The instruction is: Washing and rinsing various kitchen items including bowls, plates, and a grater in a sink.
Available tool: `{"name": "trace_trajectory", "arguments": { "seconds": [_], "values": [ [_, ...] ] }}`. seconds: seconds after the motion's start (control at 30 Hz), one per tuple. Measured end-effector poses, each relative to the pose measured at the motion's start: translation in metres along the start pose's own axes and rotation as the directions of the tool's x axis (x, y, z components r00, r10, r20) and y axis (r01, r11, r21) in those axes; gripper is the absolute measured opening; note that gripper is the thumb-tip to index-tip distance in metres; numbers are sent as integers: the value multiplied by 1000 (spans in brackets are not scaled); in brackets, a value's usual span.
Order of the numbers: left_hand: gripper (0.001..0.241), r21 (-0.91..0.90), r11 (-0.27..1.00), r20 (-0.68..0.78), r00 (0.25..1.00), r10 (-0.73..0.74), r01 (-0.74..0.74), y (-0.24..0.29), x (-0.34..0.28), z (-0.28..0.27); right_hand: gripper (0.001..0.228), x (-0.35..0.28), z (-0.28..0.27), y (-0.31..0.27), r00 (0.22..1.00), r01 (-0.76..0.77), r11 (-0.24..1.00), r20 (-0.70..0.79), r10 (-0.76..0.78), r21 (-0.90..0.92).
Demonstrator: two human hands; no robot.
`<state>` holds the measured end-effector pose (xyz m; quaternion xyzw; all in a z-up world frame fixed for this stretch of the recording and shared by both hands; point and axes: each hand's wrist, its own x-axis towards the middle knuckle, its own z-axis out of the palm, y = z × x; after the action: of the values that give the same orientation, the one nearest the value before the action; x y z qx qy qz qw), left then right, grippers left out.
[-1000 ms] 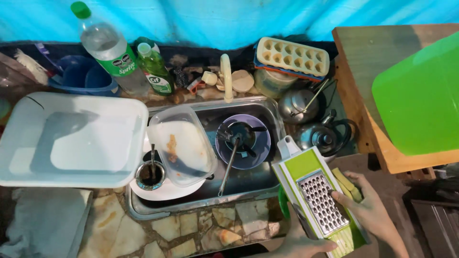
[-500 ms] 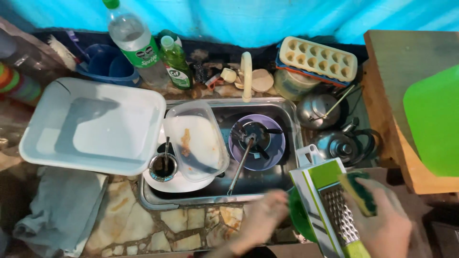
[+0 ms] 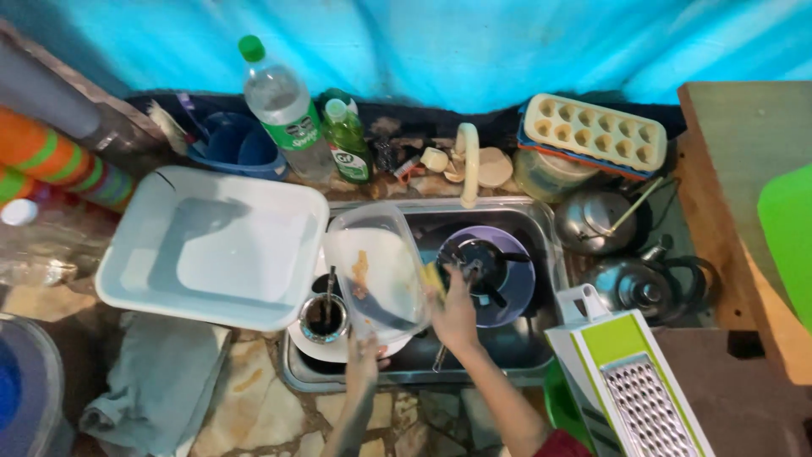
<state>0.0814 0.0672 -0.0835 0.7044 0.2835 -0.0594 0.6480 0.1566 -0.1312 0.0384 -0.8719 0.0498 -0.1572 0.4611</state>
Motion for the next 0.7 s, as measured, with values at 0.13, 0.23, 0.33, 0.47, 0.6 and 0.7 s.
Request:
{"name": "trace_trajectory", "arguments": {
  "seconds": [0.13,0.23,0.33,0.47,0.6,0.7],
  "values": [
    [74,-193,979,81,995,-52,66,39,-22,8,76,8,-3,-18,907,-291,935,251,338,-204],
    [81,-234,972,87,995,40,-19,83,-57,12,83,-14,-12,18,873,-364,913,275,404,-186],
    [85,-255,939,135,953,271,-231,146,-82,15,78,-43,-23,32,917,-287,957,275,289,-47],
    [78,248,843,118,879,463,-477,218,-84,9,66,-30,-44,-36,858,-353,934,377,349,-61],
    [66,553,600,171,783,598,-578,235,-71,17,53,-26,-12,-34,785,-543,840,369,498,21],
    [61,629,440,220,690,690,-641,249,-69,22,41,-29,17,-42,792,-607,639,420,442,472]
  ]
}}
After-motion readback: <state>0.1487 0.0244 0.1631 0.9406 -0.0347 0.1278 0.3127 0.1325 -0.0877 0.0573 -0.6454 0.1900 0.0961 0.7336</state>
